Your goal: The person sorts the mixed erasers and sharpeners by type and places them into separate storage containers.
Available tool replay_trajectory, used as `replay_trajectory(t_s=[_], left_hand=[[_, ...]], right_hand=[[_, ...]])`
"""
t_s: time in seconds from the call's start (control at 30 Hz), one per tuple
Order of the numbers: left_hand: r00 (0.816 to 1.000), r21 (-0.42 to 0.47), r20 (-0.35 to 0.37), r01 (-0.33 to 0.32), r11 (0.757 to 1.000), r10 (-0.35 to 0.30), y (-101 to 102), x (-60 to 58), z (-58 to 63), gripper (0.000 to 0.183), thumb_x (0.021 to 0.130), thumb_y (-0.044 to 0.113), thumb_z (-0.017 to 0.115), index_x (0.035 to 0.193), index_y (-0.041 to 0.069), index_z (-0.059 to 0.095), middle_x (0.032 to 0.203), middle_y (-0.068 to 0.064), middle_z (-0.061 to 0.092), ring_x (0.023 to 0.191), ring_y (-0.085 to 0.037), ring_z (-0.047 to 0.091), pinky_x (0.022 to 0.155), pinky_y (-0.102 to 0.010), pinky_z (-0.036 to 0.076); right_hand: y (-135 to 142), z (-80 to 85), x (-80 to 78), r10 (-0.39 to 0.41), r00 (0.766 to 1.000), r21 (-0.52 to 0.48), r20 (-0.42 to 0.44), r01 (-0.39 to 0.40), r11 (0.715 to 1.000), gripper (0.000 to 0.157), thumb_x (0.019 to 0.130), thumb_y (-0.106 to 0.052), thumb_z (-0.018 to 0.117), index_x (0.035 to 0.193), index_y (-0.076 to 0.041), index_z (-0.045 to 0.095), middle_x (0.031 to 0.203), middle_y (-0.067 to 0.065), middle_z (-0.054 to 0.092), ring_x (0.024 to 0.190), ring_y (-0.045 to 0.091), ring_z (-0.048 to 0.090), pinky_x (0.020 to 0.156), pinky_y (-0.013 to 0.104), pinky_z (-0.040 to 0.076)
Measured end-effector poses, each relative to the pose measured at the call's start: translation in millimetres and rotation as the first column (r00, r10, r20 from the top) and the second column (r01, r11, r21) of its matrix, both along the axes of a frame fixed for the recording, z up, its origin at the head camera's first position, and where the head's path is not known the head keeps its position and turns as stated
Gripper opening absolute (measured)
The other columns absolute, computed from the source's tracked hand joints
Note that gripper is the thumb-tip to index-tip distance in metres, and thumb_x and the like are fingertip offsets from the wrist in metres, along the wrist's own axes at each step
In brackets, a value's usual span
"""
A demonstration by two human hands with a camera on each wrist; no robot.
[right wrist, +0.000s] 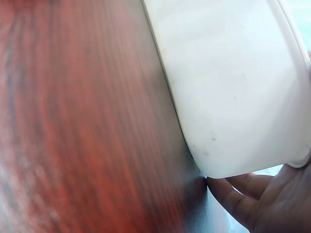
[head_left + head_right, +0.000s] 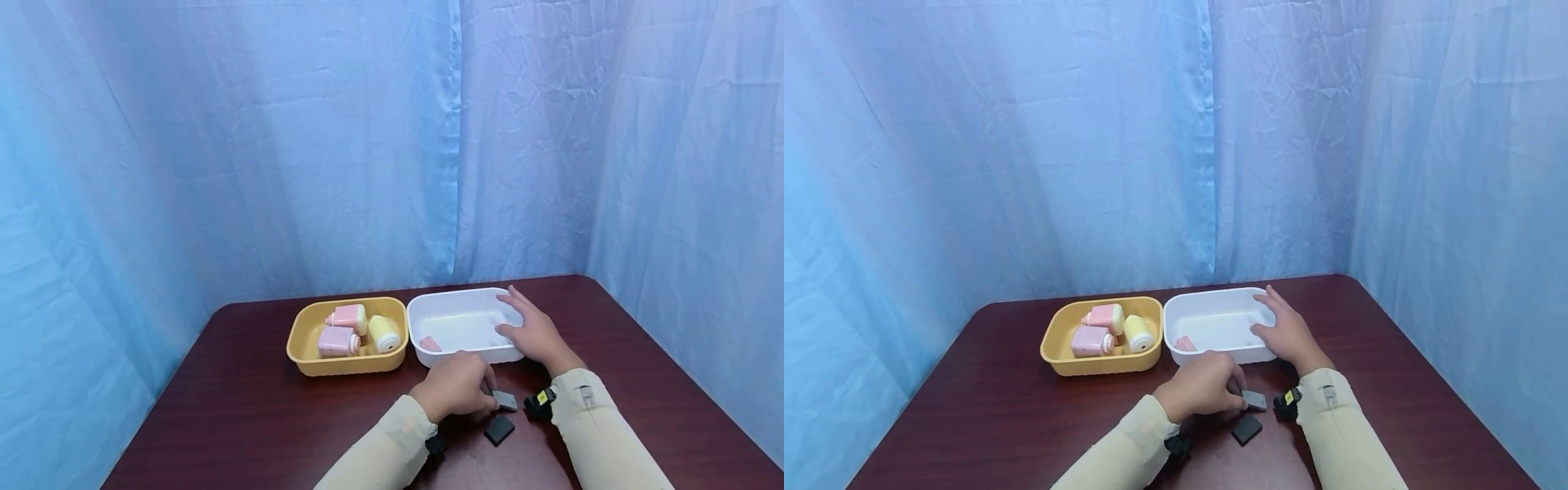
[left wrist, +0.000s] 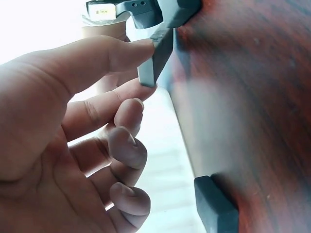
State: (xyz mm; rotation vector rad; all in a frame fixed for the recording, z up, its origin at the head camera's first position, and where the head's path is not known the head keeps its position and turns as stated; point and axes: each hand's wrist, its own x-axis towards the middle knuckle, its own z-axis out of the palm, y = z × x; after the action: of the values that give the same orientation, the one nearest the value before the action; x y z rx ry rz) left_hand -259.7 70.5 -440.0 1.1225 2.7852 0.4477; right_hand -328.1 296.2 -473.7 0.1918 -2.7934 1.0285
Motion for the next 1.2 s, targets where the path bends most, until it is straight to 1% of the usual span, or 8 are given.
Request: replay_trajectory(t_s=[0.1,0.2,0.37,0.67,0.87,1.03,1.13,1.2], left_hand=[[1.000,0.008,0.007,-0.007,1.000,0.007,-0.2,-0.1,2.4,0.010,0.085,0.036,0.085,0.088,0.029,0.079,0.067,0.022,0.065,0.064,0.009,0.055,0.062,-0.012,0.047],[0.999,0.018,0.030,-0.022,1.000,0.021,-0.9,-0.1,5.5,0.009,0.085,0.036,0.085,0.089,0.029,0.080,0.066,0.023,0.065,0.063,0.009,0.056,0.063,-0.013,0.048],[0.998,0.036,0.045,-0.045,0.998,0.043,-3.0,0.6,11.1,0.010,0.085,0.036,0.086,0.086,0.030,0.079,0.066,0.022,0.064,0.063,0.007,0.056,0.062,-0.014,0.048],[0.998,0.060,0.017,-0.053,0.997,0.052,-6.5,0.9,19.5,0.014,0.083,0.040,0.087,0.084,0.030,0.079,0.065,0.022,0.061,0.065,0.004,0.055,0.060,-0.015,0.046],[0.999,0.076,-0.018,-0.047,0.996,0.048,-10.6,-0.5,22.5,0.014,0.082,0.041,0.088,0.082,0.031,0.078,0.064,0.023,0.060,0.066,0.004,0.055,0.059,-0.015,0.045],[0.998,0.089,-0.040,-0.047,0.995,0.050,-13.5,-1.2,26.9,0.013,0.082,0.041,0.087,0.082,0.031,0.079,0.064,0.024,0.060,0.067,0.004,0.055,0.059,-0.016,0.045],[0.998,0.100,-0.037,-0.053,0.994,0.057,-15.4,-1.6,30.4,0.013,0.082,0.041,0.086,0.085,0.030,0.080,0.065,0.023,0.061,0.067,0.003,0.055,0.060,-0.017,0.045],[0.997,0.099,-0.052,-0.058,0.993,0.063,-17.0,-1.9,33.1,0.012,0.083,0.041,0.086,0.086,0.030,0.081,0.066,0.023,0.061,0.068,0.003,0.055,0.061,-0.018,0.045]], right_hand=[[-0.1,0.5,0.2,0.001,1.000,0.001,-0.003,-0.001,1.000,0.067,0.096,-0.021,0.069,0.158,-0.013,0.044,0.173,0.014,0.018,0.154,0.047,0.024,0.114,0.071,0.028],[0.0,0.8,0.3,0.002,1.000,0.004,-0.004,-0.002,1.000,0.067,0.096,-0.021,0.069,0.158,-0.013,0.044,0.173,0.014,0.018,0.154,0.047,0.025,0.114,0.071,0.029],[0.0,1.0,0.8,0.000,1.000,0.005,0.001,0.000,1.000,0.067,0.097,-0.022,0.068,0.158,-0.014,0.043,0.173,0.014,0.017,0.154,0.047,0.025,0.114,0.071,0.029],[-1.1,-0.1,-0.7,-0.008,1.000,-0.001,0.009,0.008,1.000,0.065,0.097,-0.023,0.067,0.158,-0.014,0.044,0.173,0.014,0.017,0.154,0.047,0.024,0.114,0.072,0.028],[-0.7,-0.2,-1.2,-0.009,1.000,0.005,0.005,0.009,1.000,0.065,0.097,-0.023,0.067,0.157,-0.014,0.044,0.173,0.015,0.017,0.154,0.048,0.024,0.114,0.073,0.029],[-0.8,-0.4,-0.9,-0.009,1.000,0.004,-0.002,0.009,1.000,0.064,0.098,-0.022,0.067,0.157,-0.014,0.045,0.173,0.015,0.018,0.154,0.047,0.025,0.114,0.073,0.029],[-1.2,0.1,-0.5,-0.010,1.000,0.012,-0.002,0.010,1.000,0.065,0.097,-0.022,0.067,0.157,-0.013,0.044,0.173,0.016,0.018,0.153,0.048,0.025,0.113,0.073,0.030],[-1.6,0.5,-0.6,-0.014,1.000,0.012,0.000,0.014,1.000,0.065,0.097,-0.022,0.067,0.157,-0.014,0.044,0.173,0.015,0.018,0.153,0.048,0.025,0.113,0.072,0.030]])
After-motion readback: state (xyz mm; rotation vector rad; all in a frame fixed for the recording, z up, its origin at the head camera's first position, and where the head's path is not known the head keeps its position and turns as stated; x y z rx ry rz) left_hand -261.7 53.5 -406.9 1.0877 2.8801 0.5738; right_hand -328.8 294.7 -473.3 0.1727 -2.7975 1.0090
